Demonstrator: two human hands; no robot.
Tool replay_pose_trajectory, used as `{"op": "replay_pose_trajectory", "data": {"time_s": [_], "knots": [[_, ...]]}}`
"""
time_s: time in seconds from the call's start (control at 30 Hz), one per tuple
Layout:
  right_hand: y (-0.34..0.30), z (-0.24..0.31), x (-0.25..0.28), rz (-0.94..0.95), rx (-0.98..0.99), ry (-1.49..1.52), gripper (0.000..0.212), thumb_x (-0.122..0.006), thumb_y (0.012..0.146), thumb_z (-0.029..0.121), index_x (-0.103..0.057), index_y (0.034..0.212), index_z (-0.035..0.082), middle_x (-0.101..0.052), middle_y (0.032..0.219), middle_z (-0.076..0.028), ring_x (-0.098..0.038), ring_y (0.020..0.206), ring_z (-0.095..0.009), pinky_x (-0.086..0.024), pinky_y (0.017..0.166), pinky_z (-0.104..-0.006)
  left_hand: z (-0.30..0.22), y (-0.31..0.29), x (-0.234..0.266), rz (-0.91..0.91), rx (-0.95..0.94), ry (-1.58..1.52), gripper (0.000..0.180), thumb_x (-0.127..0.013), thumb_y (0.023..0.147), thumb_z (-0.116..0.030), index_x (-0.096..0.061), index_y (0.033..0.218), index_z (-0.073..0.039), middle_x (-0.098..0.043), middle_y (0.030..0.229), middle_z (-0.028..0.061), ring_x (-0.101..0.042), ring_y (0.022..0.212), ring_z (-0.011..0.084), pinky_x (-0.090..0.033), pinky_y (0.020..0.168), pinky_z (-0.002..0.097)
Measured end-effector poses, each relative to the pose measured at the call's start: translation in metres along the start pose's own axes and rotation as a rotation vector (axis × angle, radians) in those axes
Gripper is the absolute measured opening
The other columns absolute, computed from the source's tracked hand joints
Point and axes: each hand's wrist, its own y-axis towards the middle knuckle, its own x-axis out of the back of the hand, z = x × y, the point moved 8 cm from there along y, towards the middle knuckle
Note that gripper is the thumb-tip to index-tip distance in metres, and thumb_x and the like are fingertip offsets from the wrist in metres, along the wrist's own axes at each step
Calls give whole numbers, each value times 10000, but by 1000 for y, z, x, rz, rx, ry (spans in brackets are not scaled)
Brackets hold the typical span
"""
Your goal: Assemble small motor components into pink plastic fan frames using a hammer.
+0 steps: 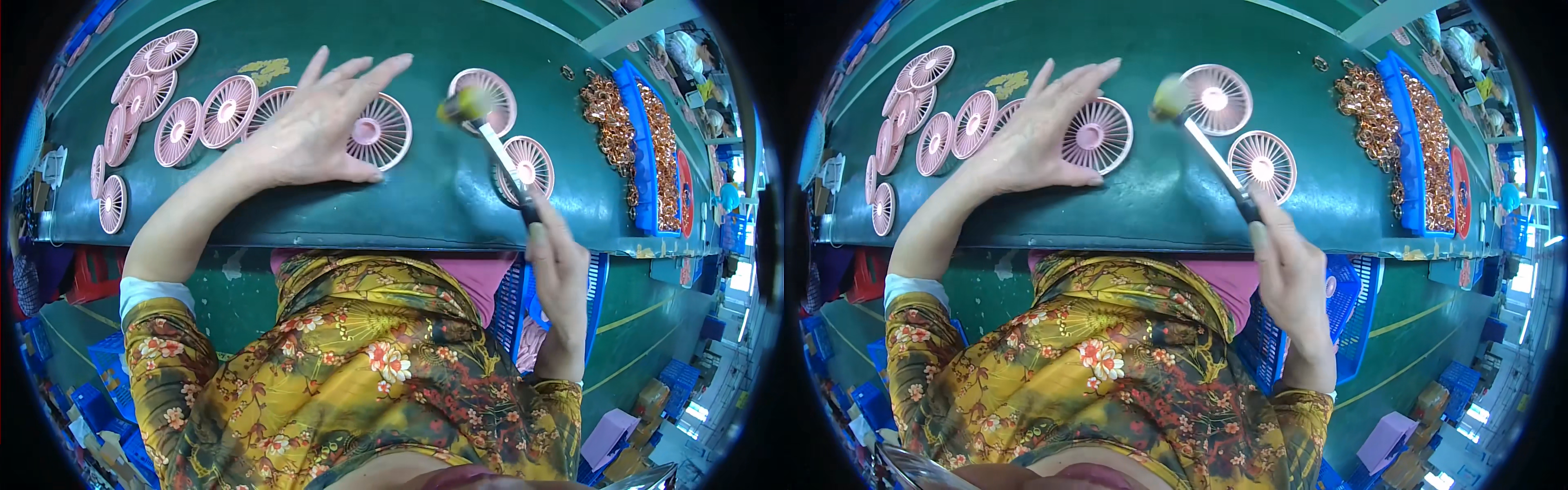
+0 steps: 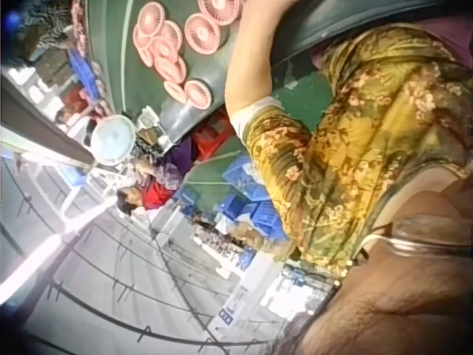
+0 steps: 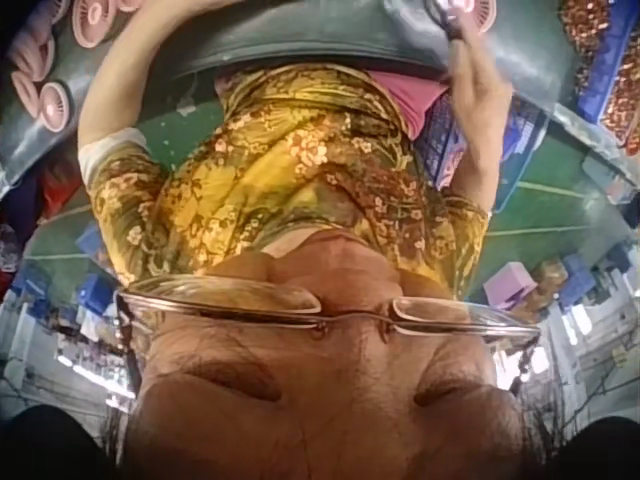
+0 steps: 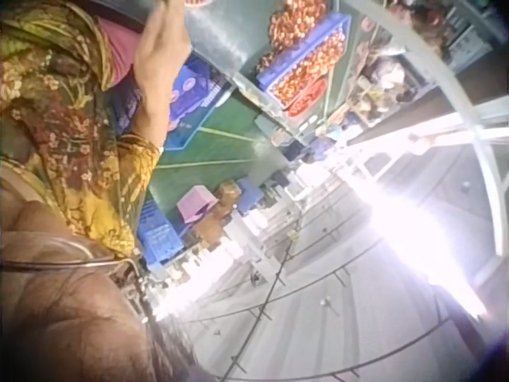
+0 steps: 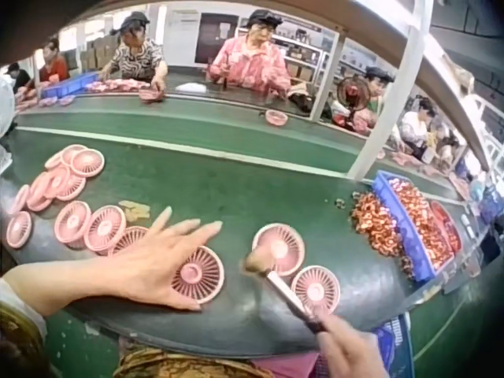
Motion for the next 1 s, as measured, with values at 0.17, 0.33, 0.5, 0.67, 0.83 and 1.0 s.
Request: {"op": "replay_pose_trajectory", "data": {"time_s": [0.17,0.33,0.5,0.67,0.83,1.0], "knots": [[-6,21,-4,-75,225,241,395,-475,957,71,-489,1347,13,-669,1077,-191,-663,759,-200,-510,682,-301,-4,-2,-6,-89,-46,-33,1200,-860,594,-383,-121,1509,-146,-487,1333,195,-486,1247,343,-149,1125,624],[20,25,-42,193,186,-300,409,-586,905,113,-531,1310,114,-661,895,-219,-644,726,-394,-517,596,-440,4,-14,0,-20,-11,5,1246,-844,589,-476,-89,1524,-148,-380,1451,196,-304,1379,394,-102,1133,626],[1,37,-38,126,344,-35,451,-606,888,83,-525,1331,121,-665,954,-216,-651,775,-388,-525,658,-423,40,-46,39,50,31,168,1228,-868,521,-364,-180,1516,-157,-382,1465,163,-224,1418,388,-99,1157,575],[21,21,-46,151,191,-176,409,-603,894,90,-542,1299,91,-660,921,-234,-650,793,-387,-527,674,-431,43,-53,29,-26,93,53,1162,-864,551,-317,-216,1501,-147,-424,1421,177,-341,1366,367,-130,1149,585],[27,49,-11,-3,167,100,397,-428,966,81,-524,1350,52,-517,665,23,-422,530,-23,-333,480,-190,25,-42,13,-105,45,-83,1185,-860,584,-379,-161,1505,-119,-429,1400,191,-467,1265,335,-145,1134,608],[32,40,-78,380,89,-305,348,-512,945,103,-528,1284,29,-637,1162,-199,-646,985,-384,-514,825,-405,30,-43,6,-67,131,-134,1246,-834,603,-502,-91,1506,-73,-568,1276,179,-419,1314,345,-99,1148,586]]}}
